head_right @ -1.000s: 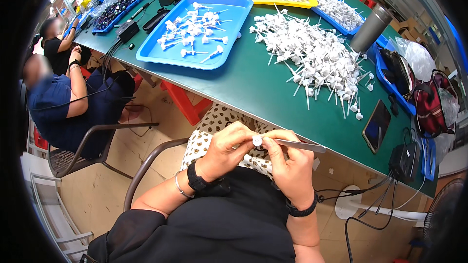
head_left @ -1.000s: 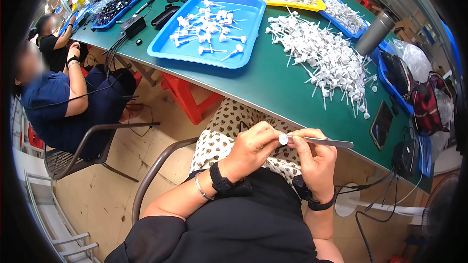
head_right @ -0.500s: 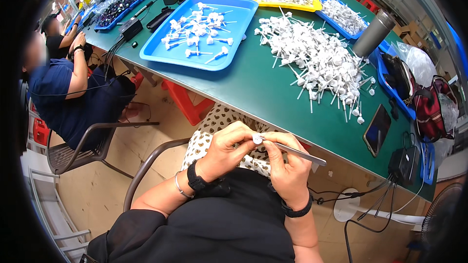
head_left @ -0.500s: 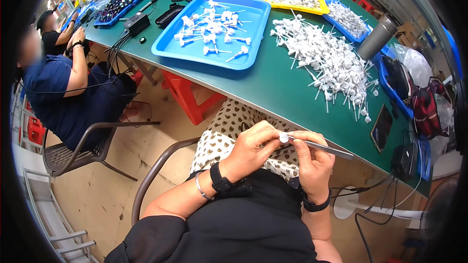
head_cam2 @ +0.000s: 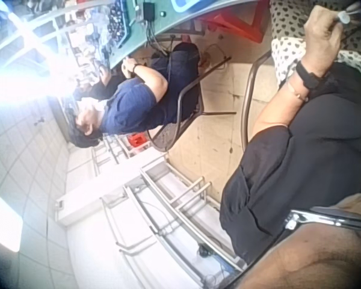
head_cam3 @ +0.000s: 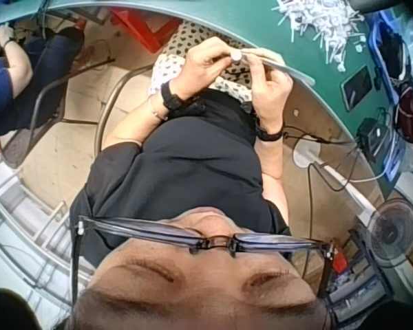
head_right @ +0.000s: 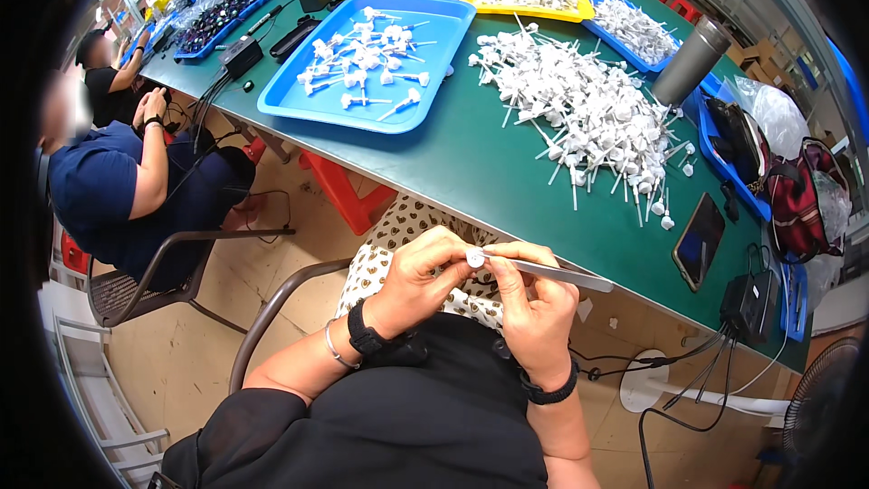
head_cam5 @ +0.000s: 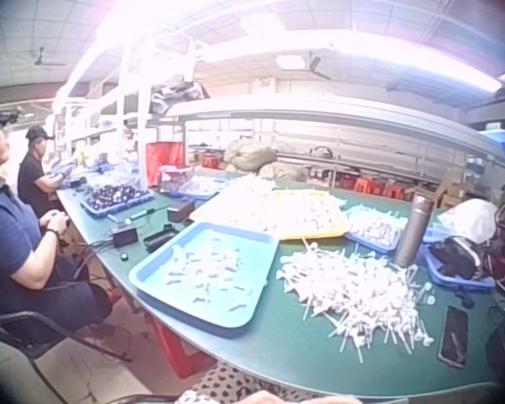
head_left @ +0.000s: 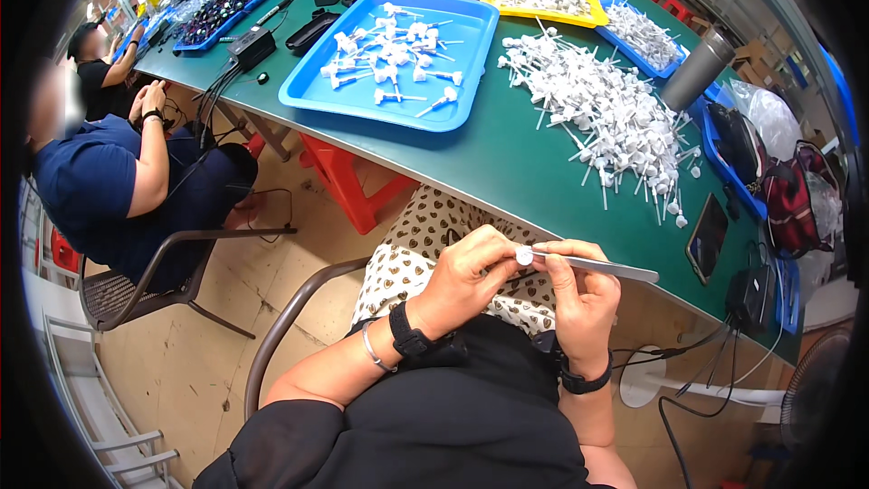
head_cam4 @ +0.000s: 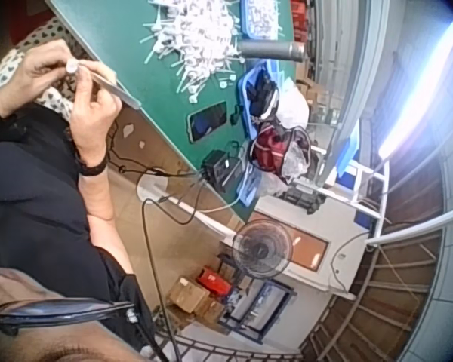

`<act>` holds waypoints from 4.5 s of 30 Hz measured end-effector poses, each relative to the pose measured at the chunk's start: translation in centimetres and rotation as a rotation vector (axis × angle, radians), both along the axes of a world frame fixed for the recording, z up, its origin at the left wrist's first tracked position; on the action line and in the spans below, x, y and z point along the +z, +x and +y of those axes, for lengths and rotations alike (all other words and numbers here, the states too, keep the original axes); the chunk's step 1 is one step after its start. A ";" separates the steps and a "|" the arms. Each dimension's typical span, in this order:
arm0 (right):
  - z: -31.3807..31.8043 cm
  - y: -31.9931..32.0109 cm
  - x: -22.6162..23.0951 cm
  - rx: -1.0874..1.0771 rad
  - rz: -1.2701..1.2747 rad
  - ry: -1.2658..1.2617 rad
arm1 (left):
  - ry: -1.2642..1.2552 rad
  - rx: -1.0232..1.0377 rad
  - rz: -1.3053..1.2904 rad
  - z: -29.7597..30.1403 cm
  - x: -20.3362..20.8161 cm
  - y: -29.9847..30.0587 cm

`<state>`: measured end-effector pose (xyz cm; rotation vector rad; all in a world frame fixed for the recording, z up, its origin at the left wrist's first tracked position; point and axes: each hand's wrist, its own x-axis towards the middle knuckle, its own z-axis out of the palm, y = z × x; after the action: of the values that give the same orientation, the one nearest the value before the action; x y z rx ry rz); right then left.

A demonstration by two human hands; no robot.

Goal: The person sits at a green workbench and uses tweezers to pick up small white plastic components from a pile. They carefully insert a small white cap into the top of each component and place the finished unit into a blue tray. The process is repeated continuously throughout the clip.

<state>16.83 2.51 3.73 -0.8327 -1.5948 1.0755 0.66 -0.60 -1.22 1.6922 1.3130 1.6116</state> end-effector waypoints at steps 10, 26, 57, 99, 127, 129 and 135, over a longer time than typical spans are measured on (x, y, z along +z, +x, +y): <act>0.1 -0.1 -0.3 -0.015 -0.001 0.013 | 0.013 -0.002 0.021 0.1 0.0 0.0; 0.2 0.5 -0.3 0.065 -0.065 0.058 | 0.011 0.024 0.044 -0.1 0.3 0.1; 0.1 0.2 -0.4 0.033 -0.033 -0.034 | 0.033 0.024 0.078 -0.3 0.2 -0.1; -0.2 -0.5 -0.7 -0.024 -0.044 0.154 | 0.017 0.002 0.036 -0.1 0.2 -0.3; 0.1 0.0 -1.0 0.044 -0.136 0.177 | 0.003 -0.010 0.029 -0.1 0.0 -0.3; 0.0 0.0 -0.8 0.042 -0.141 0.181 | 0.006 -0.014 0.029 -0.1 0.0 -0.3; 0.3 -0.4 -0.9 0.001 -0.088 0.234 | -0.010 -0.048 0.004 0.0 -0.5 -0.3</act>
<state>16.45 2.76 2.82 -0.7295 -1.7556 0.8431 0.39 -0.64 -1.69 1.7081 1.2705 1.5726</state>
